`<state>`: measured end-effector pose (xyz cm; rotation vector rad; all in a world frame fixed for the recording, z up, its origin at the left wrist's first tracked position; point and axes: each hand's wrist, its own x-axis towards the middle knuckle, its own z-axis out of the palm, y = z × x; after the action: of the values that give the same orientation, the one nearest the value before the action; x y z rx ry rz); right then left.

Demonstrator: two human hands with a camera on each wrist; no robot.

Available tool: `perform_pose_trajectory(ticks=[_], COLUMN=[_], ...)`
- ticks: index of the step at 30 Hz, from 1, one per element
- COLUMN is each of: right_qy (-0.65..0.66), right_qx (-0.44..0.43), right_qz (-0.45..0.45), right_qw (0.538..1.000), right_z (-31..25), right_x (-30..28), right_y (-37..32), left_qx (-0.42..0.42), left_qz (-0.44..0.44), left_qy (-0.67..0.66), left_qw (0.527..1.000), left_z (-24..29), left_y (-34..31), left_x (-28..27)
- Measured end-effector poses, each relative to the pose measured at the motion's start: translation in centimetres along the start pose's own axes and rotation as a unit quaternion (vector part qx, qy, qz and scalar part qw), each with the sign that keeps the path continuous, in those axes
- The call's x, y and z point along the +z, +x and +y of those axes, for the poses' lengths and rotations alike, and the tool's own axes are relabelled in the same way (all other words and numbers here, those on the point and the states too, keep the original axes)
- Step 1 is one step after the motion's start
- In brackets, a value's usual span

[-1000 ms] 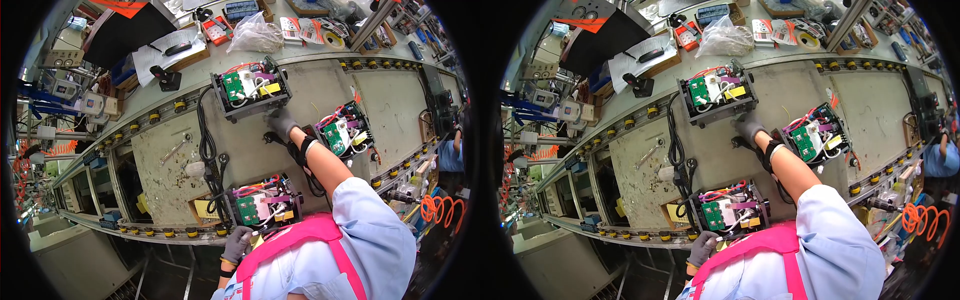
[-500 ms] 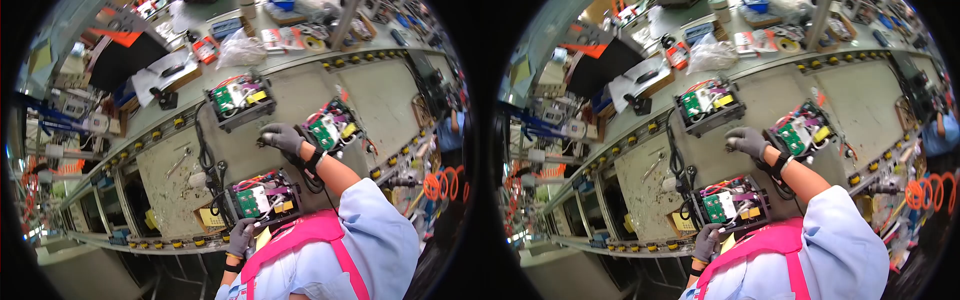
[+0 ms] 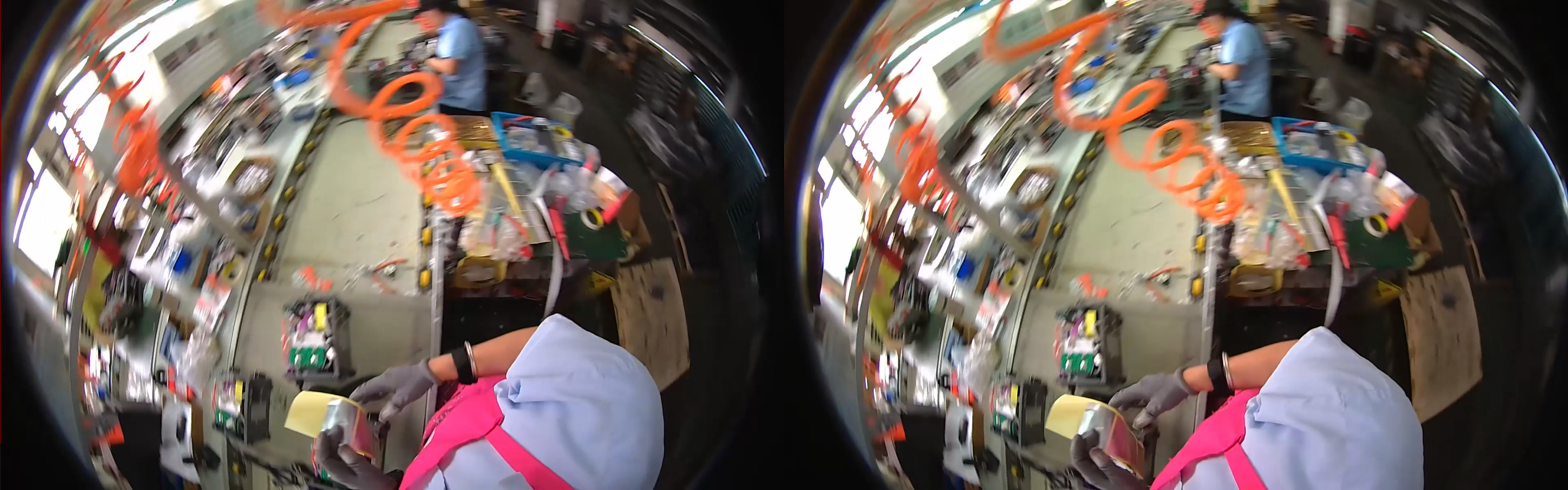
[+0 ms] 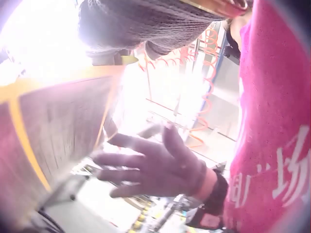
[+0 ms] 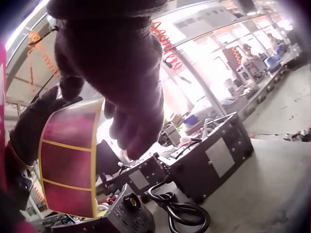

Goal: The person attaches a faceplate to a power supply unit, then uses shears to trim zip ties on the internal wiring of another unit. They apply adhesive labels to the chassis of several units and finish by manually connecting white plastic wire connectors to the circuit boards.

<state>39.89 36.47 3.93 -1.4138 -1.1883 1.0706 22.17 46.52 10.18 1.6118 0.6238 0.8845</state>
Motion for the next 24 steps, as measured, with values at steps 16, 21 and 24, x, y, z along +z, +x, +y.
perform_pose_trajectory(ticks=[16, 21, 24], right_qy=[0.03, -0.284, -0.163], right_qx=[-0.071, 0.125, 0.278], right_qz=[0.787, 0.797, 0.758], right_qw=[0.612, 0.519, 0.567], right_z=[15.1, 19.5, 38.8], right_x=[-24.6, -32.4, -40.9], right_y=[-34.2, -39.2, -47.6], left_qx=[-0.084, -0.051, -0.068], left_qz=[-0.277, -0.197, -0.133], left_qy=[-0.052, 0.07, 0.051], left_qw=[0.956, 0.977, 0.987], left_z=[-2.0, -2.7, -2.3], left_y=[0.8, 2.5, 3.4], left_x=[12.9, 9.7, 6.4])
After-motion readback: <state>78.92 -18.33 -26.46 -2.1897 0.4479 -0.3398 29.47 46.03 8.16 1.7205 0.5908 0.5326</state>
